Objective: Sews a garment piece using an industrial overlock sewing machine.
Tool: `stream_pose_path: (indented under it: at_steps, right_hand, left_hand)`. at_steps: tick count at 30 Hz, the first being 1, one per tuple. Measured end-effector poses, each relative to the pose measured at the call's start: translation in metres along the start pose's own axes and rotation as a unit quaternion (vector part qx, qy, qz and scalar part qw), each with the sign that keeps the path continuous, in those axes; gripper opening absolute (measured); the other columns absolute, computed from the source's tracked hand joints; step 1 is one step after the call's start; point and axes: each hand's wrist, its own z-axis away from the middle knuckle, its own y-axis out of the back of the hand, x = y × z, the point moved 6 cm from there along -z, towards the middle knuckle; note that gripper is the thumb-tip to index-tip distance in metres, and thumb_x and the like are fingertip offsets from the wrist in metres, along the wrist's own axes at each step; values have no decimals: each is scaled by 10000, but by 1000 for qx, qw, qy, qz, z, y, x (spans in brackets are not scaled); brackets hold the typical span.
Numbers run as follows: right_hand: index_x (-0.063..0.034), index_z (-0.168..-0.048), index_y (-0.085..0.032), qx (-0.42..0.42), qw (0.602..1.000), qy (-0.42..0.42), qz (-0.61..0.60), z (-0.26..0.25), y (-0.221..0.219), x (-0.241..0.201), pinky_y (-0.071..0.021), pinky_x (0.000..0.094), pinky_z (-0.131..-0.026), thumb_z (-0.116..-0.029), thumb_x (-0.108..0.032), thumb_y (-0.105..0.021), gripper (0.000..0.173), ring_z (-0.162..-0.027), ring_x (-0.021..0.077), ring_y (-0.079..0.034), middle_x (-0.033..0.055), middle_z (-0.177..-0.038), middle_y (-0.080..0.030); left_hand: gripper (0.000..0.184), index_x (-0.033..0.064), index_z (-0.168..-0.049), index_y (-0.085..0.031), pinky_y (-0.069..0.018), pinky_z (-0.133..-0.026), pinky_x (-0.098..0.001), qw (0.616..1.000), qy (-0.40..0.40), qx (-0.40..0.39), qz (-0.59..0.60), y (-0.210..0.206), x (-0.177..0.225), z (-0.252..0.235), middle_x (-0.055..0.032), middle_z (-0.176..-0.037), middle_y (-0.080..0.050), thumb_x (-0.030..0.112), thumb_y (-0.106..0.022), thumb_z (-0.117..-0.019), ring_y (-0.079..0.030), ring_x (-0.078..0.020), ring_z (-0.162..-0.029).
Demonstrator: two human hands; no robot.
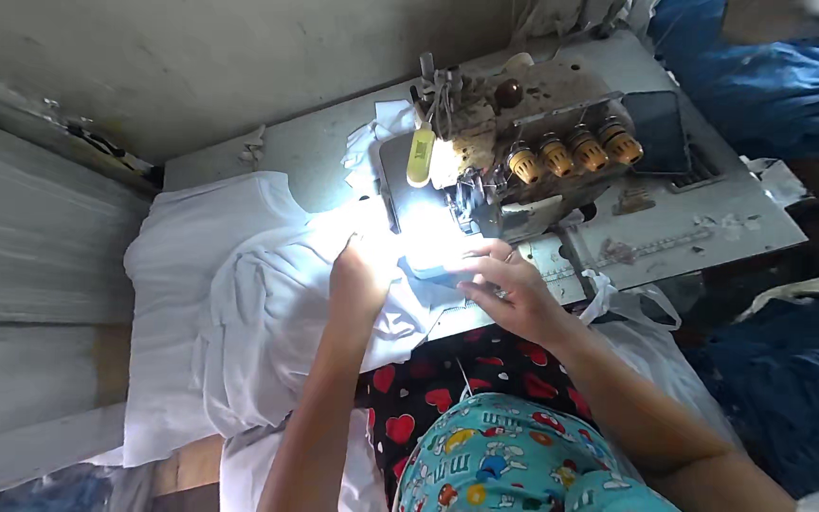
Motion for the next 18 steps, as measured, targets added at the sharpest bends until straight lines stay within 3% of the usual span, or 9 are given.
stream_pose_path:
  at_steps: [1, 3, 5, 8, 11, 13, 15, 16, 18]
  right_hand:
    - [-43, -1226, -693, -15, 999, 15, 25, 0, -6, -1, -596, 317, -714, -1008, -131, -590, 256, -824, 158, -677, 154, -1192, -655]
    - [-18, -1352, -615, -69, 996, 49, 39, 1, -17, -2, -594, 401, -717, -1025, -104, -529, 348, -800, 242, -698, 187, -1158, -696]
    - [-34, -1396, -585, -122, 989, 69, 44, 1, -19, 1, -590, 386, -681, -1031, -126, -526, 381, -761, 226, -700, 174, -1196, -702]
    - [-13, -1232, -672, -119, 991, 22, 66, -6, 9, 20, -551, 420, -587, -925, -137, -654, 331, -656, 219, -647, 106, -849, -699]
    - [-42, -1282, -631, -77, 985, -50, 147, -15, 45, 26, -482, 438, -514, -819, -134, -719, 480, -588, 220, -564, 63, -733, -587]
    - [-41, -1279, -626, -12, 984, -56, 166, -13, 58, 22, -443, 381, -511, -805, -174, -762, 510, -586, 191, -515, 66, -754, -573]
    - [-22, -1262, -605, 98, 988, -32, 112, -2, 67, 12, -451, 248, -585, -869, -213, -777, 470, -683, 96, -522, 61, -891, -606]
    - [-57, -1223, -592, 167, 984, -21, 55, 6, 66, 4, -488, 186, -635, -906, -202, -752, 384, -740, 30, -561, 23, -963, -622]
    - [-265, -1179, -537, 210, 974, -6, -79, 16, 38, -11, -540, 134, -696, -985, -265, -672, 236, -801, -70, -600, -156, -981, -606]
  left_hand:
    - [199, -45, -975, -716, -553, -718, -508, 1000, 2, -5, -17, 7, 2, 12, -185, -864, -669, 147, -668, -959, -668, -321, -787]
    - [233, 11, -873, -695, -529, -626, -432, 1000, -6, -21, -20, 10, 13, 34, -102, -745, -630, 224, -667, -961, -621, -241, -677]
    - [235, 60, -936, -749, -579, -671, -383, 997, -36, -65, 14, -1, 32, 49, -60, -797, -703, 263, -641, -981, -672, -180, -708]
    - [232, 59, -911, -736, -569, -650, -384, 989, -101, -88, 60, -24, 60, 44, -64, -764, -691, 250, -630, -992, -675, -188, -690]
    - [210, 35, -904, -716, -536, -560, -405, 983, -146, -75, 83, -39, 78, 22, -83, -684, -650, 216, -650, -988, -648, -218, -601]
    - [177, 40, -920, -682, -522, -535, -387, 981, -160, -75, 78, -38, 90, 8, -72, -683, -620, 201, -655, -988, -622, -207, -580]
    - [171, 49, -915, -673, -509, -541, -362, 981, -167, -51, 79, -23, 99, 0, -61, -692, -608, 200, -652, -991, -601, -192, -587]
    - [171, 49, -916, -680, -520, -572, -357, 981, -171, -34, 82, -12, 104, -1, -64, -730, -626, 200, -651, -991, -618, -191, -629]
    - [172, 40, -929, -697, -550, -644, -327, 979, -183, 8, 91, 16, 114, -2, -79, -828, -668, 193, -649, -993, -655, -181, -732]
